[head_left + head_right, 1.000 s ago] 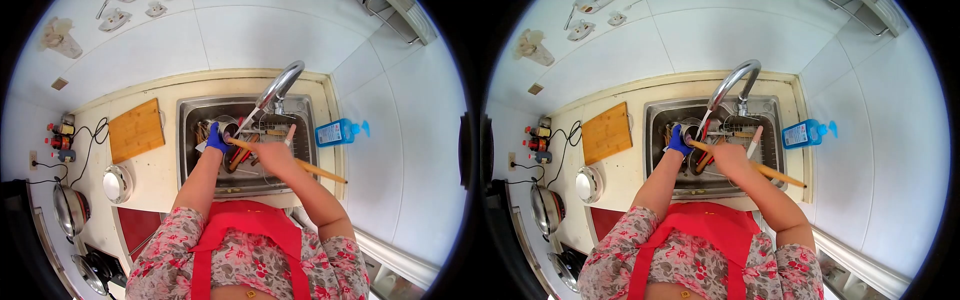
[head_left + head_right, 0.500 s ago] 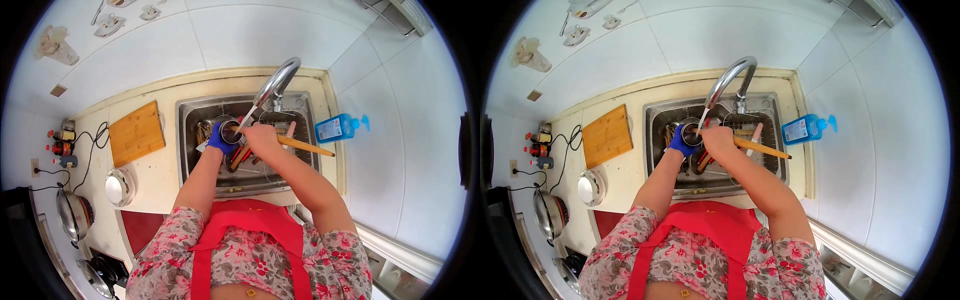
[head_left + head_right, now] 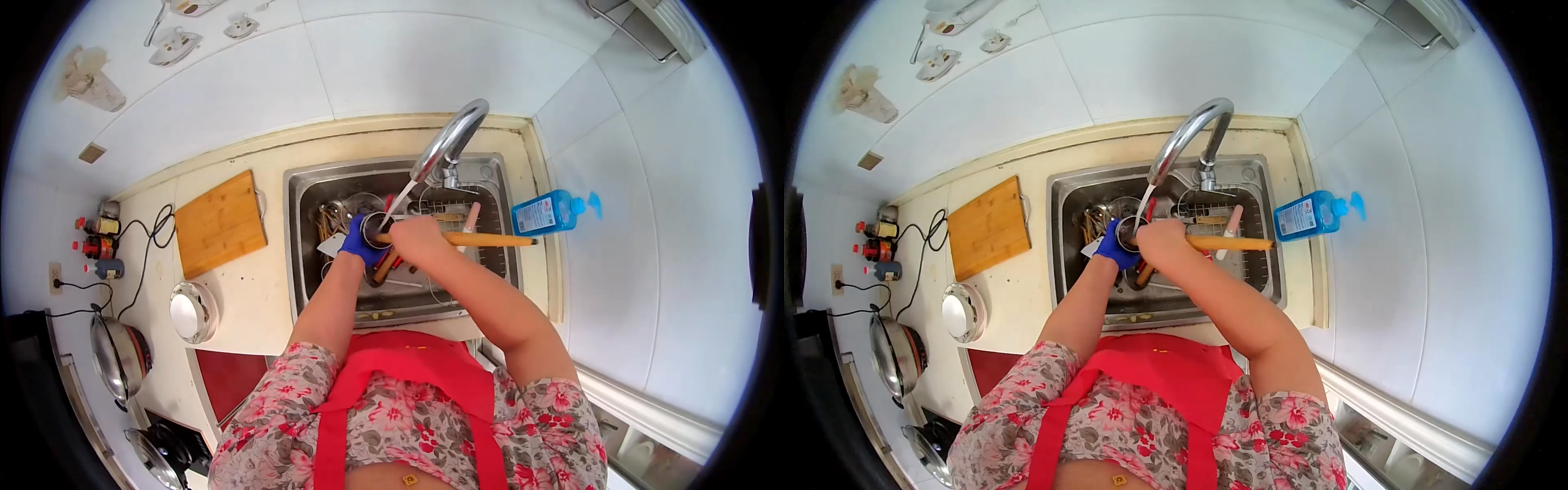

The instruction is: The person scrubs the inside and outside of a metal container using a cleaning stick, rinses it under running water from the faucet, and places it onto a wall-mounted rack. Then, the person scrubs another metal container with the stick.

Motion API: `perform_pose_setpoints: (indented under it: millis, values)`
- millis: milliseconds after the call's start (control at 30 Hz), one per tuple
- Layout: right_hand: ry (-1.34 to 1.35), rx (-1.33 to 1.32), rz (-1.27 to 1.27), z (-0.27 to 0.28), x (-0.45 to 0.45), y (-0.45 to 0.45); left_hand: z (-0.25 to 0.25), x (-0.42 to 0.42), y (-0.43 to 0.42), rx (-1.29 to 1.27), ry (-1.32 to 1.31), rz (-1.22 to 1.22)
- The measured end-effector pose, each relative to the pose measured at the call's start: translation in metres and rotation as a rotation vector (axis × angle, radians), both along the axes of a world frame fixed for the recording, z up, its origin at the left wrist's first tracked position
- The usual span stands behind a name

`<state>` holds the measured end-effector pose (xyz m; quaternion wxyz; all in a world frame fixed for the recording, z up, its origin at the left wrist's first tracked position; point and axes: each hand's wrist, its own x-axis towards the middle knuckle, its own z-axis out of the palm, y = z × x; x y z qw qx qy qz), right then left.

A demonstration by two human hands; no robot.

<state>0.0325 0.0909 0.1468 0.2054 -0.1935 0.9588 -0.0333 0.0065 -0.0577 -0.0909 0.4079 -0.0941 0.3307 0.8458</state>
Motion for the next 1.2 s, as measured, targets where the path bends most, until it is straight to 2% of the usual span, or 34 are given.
perform_pose_setpoints:
  millis: [33,133,167,233,267,333,400,467,567,600,633,667,733,767,833,867,900,933,1000,1067,1133,1167,1200]
  values:
    - [0.030,-0.053,-0.040,0.005,-0.003,0.007,-0.042,0.000,-0.006,-0.275,0.471,-0.018]
    - [0.002,0.039,-0.129,0.011,-0.007,0.011,0.024,0.007,0.001,-0.569,0.760,-0.146]
    - [0.010,0.030,-0.110,0.013,-0.003,0.012,0.038,0.005,0.007,-0.670,0.863,-0.271]
    - [-0.004,0.056,-0.079,0.012,-0.001,0.007,0.032,-0.009,0.018,-0.117,0.245,-0.134]
    - [-0.031,0.080,-0.045,0.011,0.002,0.006,0.045,-0.005,0.021,-0.113,0.241,-0.140]
    - [-0.049,0.047,-0.026,0.008,-0.005,0.019,0.085,0.000,0.024,0.043,-0.523,0.160]
    - [0.033,-0.076,-0.169,-0.008,-0.007,0.032,0.081,-0.001,0.026,0.049,-0.527,0.225]
    - [0.060,-0.077,-0.165,-0.024,0.000,0.033,0.072,-0.003,0.023,0.059,-0.529,0.355]
    - [-0.023,0.033,-0.177,-0.024,0.017,0.033,0.057,-0.008,0.020,0.031,-0.536,0.319]
    - [-0.054,-0.129,-0.217,-0.024,0.022,0.034,0.054,-0.009,0.021,-0.005,-0.537,0.341]
    - [-0.087,-0.293,-0.254,-0.024,0.024,0.036,0.050,-0.007,0.020,-0.065,-0.496,0.432]
    - [-0.090,-0.291,-0.250,-0.024,0.024,0.041,0.047,-0.007,0.015,-0.063,-0.499,0.436]
    - [-0.480,-0.567,-0.438,-0.023,0.022,0.059,0.040,-0.013,0.000,-0.215,-0.313,0.611]
    - [-0.480,-0.568,-0.428,-0.022,0.023,0.068,0.038,-0.019,-0.004,-0.304,-0.319,0.716]
    - [-0.808,-0.857,-0.694,-0.020,0.032,0.088,0.038,-0.024,-0.013,-0.284,-0.226,0.766]
    - [-0.810,-0.854,-0.685,-0.012,0.037,0.093,0.038,-0.026,-0.017,-0.265,-0.134,0.801]
    - [-0.831,-0.912,-0.774,0.001,0.042,0.097,0.043,-0.030,-0.022,-0.151,-0.255,0.820]
    - [-0.848,-0.970,-0.864,0.008,0.047,0.101,0.047,-0.030,-0.022,-0.146,-0.254,0.826]
    - [-0.817,-1.019,-0.879,0.001,0.057,0.111,0.070,-0.027,-0.018,-0.374,-0.118,0.853]
    - [-0.783,-1.070,-0.895,-0.003,0.062,0.112,0.076,-0.022,-0.010,-0.862,0.200,0.740]
    - [-0.643,-1.022,-0.816,-0.006,0.064,0.099,0.019,-0.028,-0.001,-0.999,0.561,0.773]
    - [-0.641,-1.023,-0.820,-0.012,0.067,0.093,0.049,-0.024,0.007,-0.941,0.536,0.671]
    - [-0.449,-0.947,-0.762,-0.020,0.068,0.085,0.046,-0.025,0.011,-0.939,0.537,0.669]
